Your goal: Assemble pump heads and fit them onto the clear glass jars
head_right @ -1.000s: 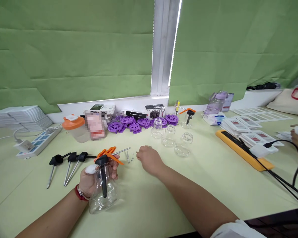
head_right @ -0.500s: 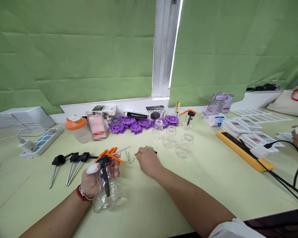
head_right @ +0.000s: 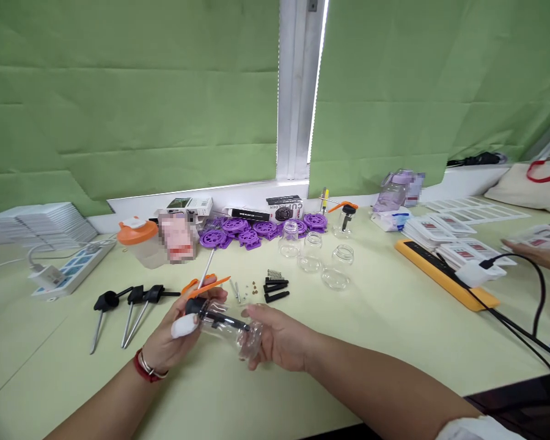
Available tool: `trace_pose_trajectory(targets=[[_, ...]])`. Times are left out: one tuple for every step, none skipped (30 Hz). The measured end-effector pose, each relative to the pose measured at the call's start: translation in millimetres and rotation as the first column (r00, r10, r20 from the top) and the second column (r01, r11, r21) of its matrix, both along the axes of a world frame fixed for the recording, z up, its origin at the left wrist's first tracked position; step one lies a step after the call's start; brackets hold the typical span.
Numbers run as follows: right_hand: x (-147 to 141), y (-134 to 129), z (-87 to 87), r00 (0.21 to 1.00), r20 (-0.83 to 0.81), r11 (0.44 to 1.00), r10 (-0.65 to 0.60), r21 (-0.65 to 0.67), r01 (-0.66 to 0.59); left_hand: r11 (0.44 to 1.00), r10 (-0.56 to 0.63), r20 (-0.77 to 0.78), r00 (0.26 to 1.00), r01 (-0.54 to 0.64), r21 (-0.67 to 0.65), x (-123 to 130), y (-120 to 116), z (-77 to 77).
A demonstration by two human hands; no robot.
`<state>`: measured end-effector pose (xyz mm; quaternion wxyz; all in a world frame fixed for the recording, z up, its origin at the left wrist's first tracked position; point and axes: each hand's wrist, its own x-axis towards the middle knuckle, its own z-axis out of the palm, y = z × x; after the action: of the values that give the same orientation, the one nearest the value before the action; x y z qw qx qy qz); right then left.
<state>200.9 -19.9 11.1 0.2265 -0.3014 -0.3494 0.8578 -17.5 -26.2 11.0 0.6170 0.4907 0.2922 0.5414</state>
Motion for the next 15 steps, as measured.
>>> trace_pose_trajectory(targets=[[3.0, 0.3, 0.9, 0.999, 0.041, 1.000, -0.004, -0.015, 0.004, 0.999, 0.038, -0.116, 0.993, -0.034, 0.034, 0.3, 0.4, 0.7], [5.4, -0.1, 1.9, 0.997, 0.081, 1.000, 0.003, -0.025, -0.001, 0.996, 0.083, -0.232, 0.969, -0.070, 0.062, 1.4, 0.5, 0.7], [7.3, -1.3, 3.2, 0.993, 0.120, 1.000, 0.010, -0.024, -0.007, 0.991, 0.131, -0.340, 0.931, -0.110, 0.081, 3.1, 0.2, 0.2], [8.4, -3.2, 4.4, 0.988, 0.157, 1.000, 0.011, -0.006, -0.011, 0.984, 0.176, -0.432, 0.884, -0.152, 0.089, 5.5, -0.5, -0.8], [9.1, -5.8, 5.4, 0.982, 0.190, 0.999, 0.002, 0.038, -0.010, 0.977, 0.211, -0.502, 0.839, -0.191, 0.091, 8.1, -1.2, -2.0], [9.5, -8.5, 6.1, 0.974, 0.224, 0.994, -0.018, 0.108, -0.006, 0.971, 0.236, -0.545, 0.805, -0.224, 0.090, 10.8, -2.0, -3.1], [9.9, -11.1, 6.4, 0.964, 0.260, 0.978, -0.048, 0.207, -0.007, 0.964, 0.254, -0.562, 0.787, -0.250, 0.087, 13.4, -2.7, -3.9], [10.8, -13.3, 6.2, 0.949, 0.301, 0.936, -0.094, 0.351, -0.019, 0.962, 0.255, -0.567, 0.783, -0.263, 0.071, 15.6, -3.2, -4.1], [12.2, -14.7, 5.6, 0.929, 0.336, 0.858, -0.153, 0.511, -0.043, 0.962, 0.239, -0.567, 0.788, -0.270, 0.030, 17.4, -3.6, -3.6], [14.2, -15.3, 4.7, 0.910, 0.354, 0.756, -0.214, 0.651, -0.075, 0.960, 0.214, -0.559, 0.801, -0.279, -0.034, 18.8, -3.7, -2.4], [16.8, -14.8, 3.8, 0.895, 0.353, 0.636, -0.272, 0.764, -0.108, 0.951, 0.185, -0.543, 0.819, -0.288, -0.110, 19.8, -3.8, -0.6], [19.8, -13.5, 2.8, 0.888, 0.335, 0.509, -0.314, 0.849, -0.140, 0.938, 0.159, -0.521, 0.839, -0.293, -0.185, 20.6, -3.9, 1.4], [23.0, -11.6, 2.1, 0.891, 0.305, 0.390, -0.335, 0.906, -0.164, 0.924, 0.144, -0.494, 0.857, -0.295, -0.243, 21.1, -4.1, 3.6], [25.9, -9.3, 1.8, 0.901, 0.273, 0.294, -0.337, 0.940, -0.174, 0.916, 0.143, -0.466, 0.873, -0.295, -0.273, 21.6, -4.4, 5.6], [28.2, -6.9, 1.8, 0.910, 0.245, 0.232, -0.335, 0.957, -0.173, 0.915, 0.159, -0.440, 0.884, -0.299, -0.270, 21.8, -4.9, 7.1]])
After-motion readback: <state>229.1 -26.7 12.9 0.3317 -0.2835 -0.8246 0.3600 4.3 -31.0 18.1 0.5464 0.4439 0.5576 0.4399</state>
